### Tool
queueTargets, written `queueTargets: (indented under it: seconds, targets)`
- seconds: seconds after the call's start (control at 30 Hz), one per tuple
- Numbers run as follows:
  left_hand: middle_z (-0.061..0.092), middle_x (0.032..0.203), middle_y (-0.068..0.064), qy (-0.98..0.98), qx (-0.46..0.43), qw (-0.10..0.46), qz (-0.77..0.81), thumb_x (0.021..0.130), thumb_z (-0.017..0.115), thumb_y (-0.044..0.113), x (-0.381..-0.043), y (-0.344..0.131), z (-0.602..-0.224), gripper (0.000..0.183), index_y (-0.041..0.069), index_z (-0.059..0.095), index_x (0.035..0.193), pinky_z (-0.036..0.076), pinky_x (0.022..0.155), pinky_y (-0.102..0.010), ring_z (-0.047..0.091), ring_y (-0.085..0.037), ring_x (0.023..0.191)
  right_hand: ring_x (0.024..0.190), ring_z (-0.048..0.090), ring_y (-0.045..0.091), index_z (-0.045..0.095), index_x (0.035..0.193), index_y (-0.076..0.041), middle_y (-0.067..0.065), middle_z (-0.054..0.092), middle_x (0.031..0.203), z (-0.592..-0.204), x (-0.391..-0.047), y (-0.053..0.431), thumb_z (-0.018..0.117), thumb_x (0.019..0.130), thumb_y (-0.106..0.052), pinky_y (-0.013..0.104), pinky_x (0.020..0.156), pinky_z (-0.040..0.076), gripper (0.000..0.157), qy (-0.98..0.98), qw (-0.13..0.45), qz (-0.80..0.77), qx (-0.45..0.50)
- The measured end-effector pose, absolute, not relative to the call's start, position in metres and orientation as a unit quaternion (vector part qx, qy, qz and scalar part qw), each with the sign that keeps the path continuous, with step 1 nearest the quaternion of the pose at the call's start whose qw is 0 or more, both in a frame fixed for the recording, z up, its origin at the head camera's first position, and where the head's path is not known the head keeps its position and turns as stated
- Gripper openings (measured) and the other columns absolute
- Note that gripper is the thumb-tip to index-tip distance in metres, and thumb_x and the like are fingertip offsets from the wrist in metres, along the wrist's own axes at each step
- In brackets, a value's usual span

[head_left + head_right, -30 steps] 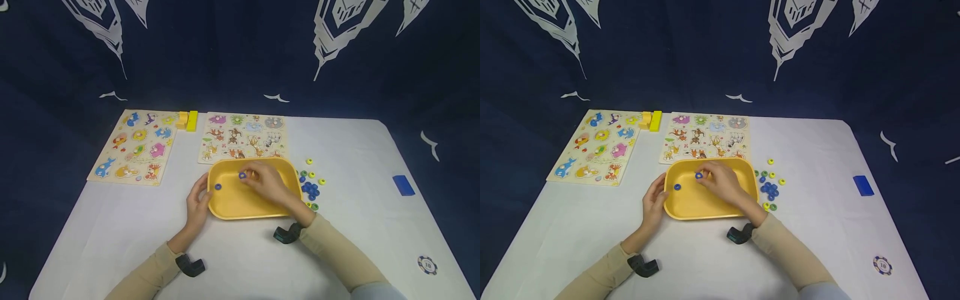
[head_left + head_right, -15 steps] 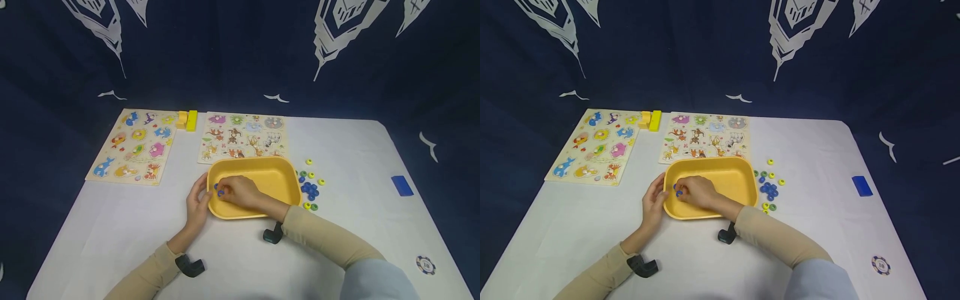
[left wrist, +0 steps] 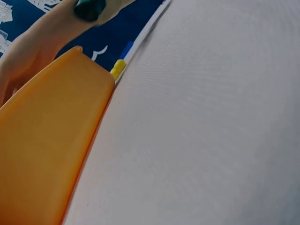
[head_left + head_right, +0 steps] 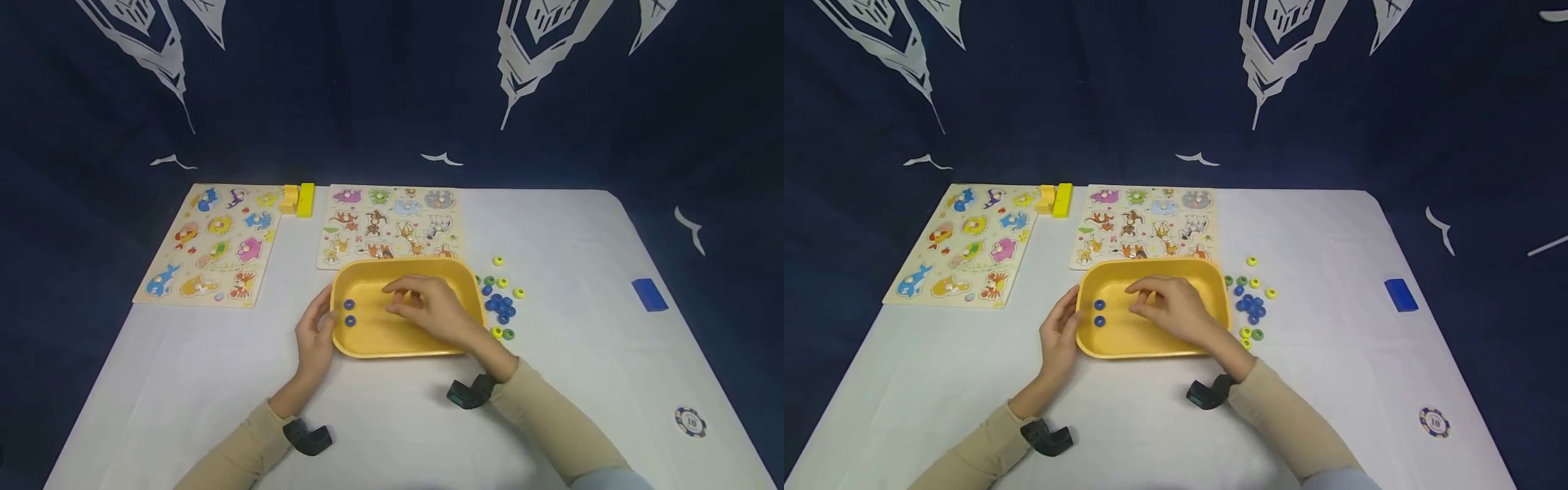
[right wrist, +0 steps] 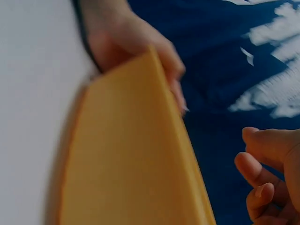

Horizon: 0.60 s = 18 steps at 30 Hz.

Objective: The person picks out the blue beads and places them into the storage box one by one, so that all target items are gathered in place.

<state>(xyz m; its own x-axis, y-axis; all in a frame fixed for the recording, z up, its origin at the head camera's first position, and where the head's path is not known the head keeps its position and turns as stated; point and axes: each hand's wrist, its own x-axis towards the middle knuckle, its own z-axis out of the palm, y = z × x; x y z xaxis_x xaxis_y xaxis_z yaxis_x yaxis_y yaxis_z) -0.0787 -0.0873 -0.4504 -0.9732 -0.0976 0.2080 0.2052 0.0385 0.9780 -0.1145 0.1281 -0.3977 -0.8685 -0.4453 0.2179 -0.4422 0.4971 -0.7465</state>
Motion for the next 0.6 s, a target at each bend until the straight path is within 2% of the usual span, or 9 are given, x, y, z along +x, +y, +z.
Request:
queueTargets:
  seconds: [0.1, 0.2, 0.27, 0.33, 0.43, 0.5, 0.6]
  targets:
    - [0.047, 0.128, -0.018, -0.708, -0.030, 0.120, -0.696, 0.085, 0.044, -0.007, -0.079, -0.087, -0.451, 0.041, -0.004, 0.043, 0.126, 0.047, 0.092, -0.030, 0.047, -0.032, 0.113, 0.052, 0.039, 0.009, 0.066, 0.099, -0.011, -0.005, 0.061, 0.076, -0.395, -0.105, 0.168, 0.068, 0.077, -0.017, 0.020, 0.039, 0.031, 0.023, 0.850, -0.075, -0.463, -0.238]
    - [0.047, 0.127, -0.019, -0.700, -0.031, 0.125, -0.702, 0.085, 0.043, -0.008, -0.079, -0.088, -0.452, 0.040, -0.006, 0.044, 0.125, 0.046, 0.092, -0.035, 0.045, -0.035, 0.114, 0.052, 0.036, 0.008, 0.066, 0.100, -0.010, -0.004, 0.059, 0.075, -0.415, -0.101, 0.216, 0.069, 0.075, -0.010, 0.020, 0.038, 0.026, 0.025, 0.842, -0.156, -0.473, -0.208]
    - [0.047, 0.127, -0.020, -0.697, -0.033, 0.128, -0.705, 0.085, 0.043, -0.008, -0.079, -0.088, -0.453, 0.040, -0.006, 0.043, 0.125, 0.046, 0.093, -0.036, 0.045, -0.036, 0.114, 0.054, 0.035, 0.007, 0.066, 0.101, -0.013, -0.005, 0.057, 0.075, -0.443, -0.102, 0.251, 0.070, 0.074, -0.012, 0.020, 0.038, 0.023, 0.027, 0.848, -0.201, -0.459, -0.173]
    - [0.047, 0.127, -0.020, -0.694, -0.037, 0.130, -0.707, 0.085, 0.043, -0.007, -0.079, -0.088, -0.454, 0.040, -0.005, 0.043, 0.125, 0.045, 0.093, -0.036, 0.045, -0.037, 0.114, 0.055, 0.035, 0.005, 0.065, 0.104, -0.021, -0.009, 0.056, 0.075, -0.473, -0.103, 0.283, 0.071, 0.074, -0.020, 0.020, 0.039, 0.023, 0.030, 0.864, -0.226, -0.433, -0.119]
    - [0.047, 0.126, -0.020, -0.696, -0.038, 0.136, -0.704, 0.085, 0.043, -0.008, -0.079, -0.087, -0.455, 0.040, -0.005, 0.044, 0.125, 0.046, 0.093, -0.036, 0.046, -0.036, 0.114, 0.055, 0.035, 0.005, 0.064, 0.103, -0.028, -0.011, 0.054, 0.072, -0.497, -0.098, 0.311, 0.071, 0.073, -0.029, 0.020, 0.040, 0.025, 0.031, 0.889, -0.231, -0.393, -0.031]
    - [0.048, 0.126, -0.020, -0.698, -0.038, 0.138, -0.702, 0.085, 0.043, -0.009, -0.079, -0.087, -0.455, 0.040, -0.005, 0.044, 0.125, 0.046, 0.093, -0.036, 0.046, -0.036, 0.114, 0.053, 0.037, 0.006, 0.064, 0.102, -0.027, -0.010, 0.054, 0.070, -0.496, -0.091, 0.314, 0.071, 0.073, -0.031, 0.020, 0.039, 0.028, 0.030, 0.899, -0.212, -0.383, 0.010]
    - [0.048, 0.126, -0.020, -0.699, -0.037, 0.139, -0.701, 0.085, 0.043, -0.009, -0.078, -0.085, -0.455, 0.041, -0.005, 0.044, 0.125, 0.046, 0.093, -0.036, 0.046, -0.036, 0.114, 0.051, 0.038, 0.008, 0.065, 0.102, -0.017, -0.004, 0.055, 0.068, -0.482, -0.082, 0.309, 0.071, 0.074, -0.028, 0.019, 0.037, 0.029, 0.031, 0.907, -0.183, -0.378, 0.036]
